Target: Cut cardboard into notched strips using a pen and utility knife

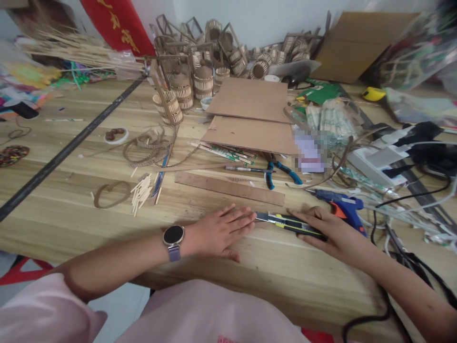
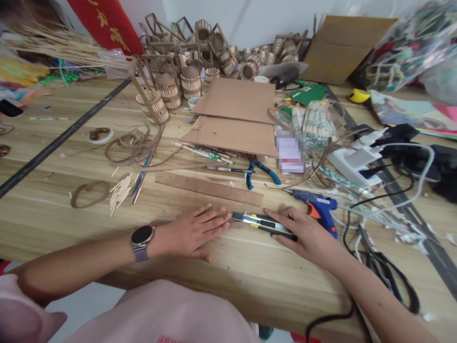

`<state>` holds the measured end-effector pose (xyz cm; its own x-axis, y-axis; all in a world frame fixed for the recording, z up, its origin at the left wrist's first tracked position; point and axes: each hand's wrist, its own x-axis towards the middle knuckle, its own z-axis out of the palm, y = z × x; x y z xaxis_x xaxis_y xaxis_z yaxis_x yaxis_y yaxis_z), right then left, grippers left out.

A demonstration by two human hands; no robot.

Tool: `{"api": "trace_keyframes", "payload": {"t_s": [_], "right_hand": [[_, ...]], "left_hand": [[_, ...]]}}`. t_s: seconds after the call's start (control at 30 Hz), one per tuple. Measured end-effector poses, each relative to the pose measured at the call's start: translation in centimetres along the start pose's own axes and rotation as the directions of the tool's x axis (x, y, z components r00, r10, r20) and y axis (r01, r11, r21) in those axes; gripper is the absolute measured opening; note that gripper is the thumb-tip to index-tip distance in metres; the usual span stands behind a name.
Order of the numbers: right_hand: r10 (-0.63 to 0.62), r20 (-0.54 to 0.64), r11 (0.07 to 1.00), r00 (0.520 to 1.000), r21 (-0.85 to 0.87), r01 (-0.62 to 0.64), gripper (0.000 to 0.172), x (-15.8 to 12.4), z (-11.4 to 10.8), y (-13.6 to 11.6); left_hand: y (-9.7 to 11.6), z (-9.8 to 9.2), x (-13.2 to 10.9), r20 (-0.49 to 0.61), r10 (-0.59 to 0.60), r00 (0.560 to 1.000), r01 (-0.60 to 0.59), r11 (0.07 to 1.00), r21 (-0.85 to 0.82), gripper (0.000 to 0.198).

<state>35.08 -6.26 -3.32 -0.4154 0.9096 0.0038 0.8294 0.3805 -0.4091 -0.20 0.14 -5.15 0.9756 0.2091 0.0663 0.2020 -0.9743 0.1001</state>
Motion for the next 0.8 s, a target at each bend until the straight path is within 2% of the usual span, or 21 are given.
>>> {"api": "trace_keyframes", "payload": {"t_s": [0.3, 0.53, 0.8], "right_hand": [[-0.061, 0.022, 0.998, 0.998, 0.025, 0.06, 0.049, 1.5, -1.1, 0.7], [-0.13, 0.02, 0.991, 0.991, 0.036, 0.129, 0.047, 2.1, -1.1, 1.0], [-0.1, 0.061, 0.995, 0.993, 0.036, 0.098, 0.049, 1.4, -1.2, 0.9]], "left_hand": [[0.0, 0.0, -0.1, -0.024, 0.01, 1.0, -0.011, 1.0, -0.027, 0.08], [0.0, 0.4, -0.2, -0.059, 0.007, 0.998, -0.009, 1.0, -0.028, 0.079], [0.1, 0.7, -0.2, -0.051, -0.005, 0.999, 0.006, 1.0, 0.018, 0.079]]}}
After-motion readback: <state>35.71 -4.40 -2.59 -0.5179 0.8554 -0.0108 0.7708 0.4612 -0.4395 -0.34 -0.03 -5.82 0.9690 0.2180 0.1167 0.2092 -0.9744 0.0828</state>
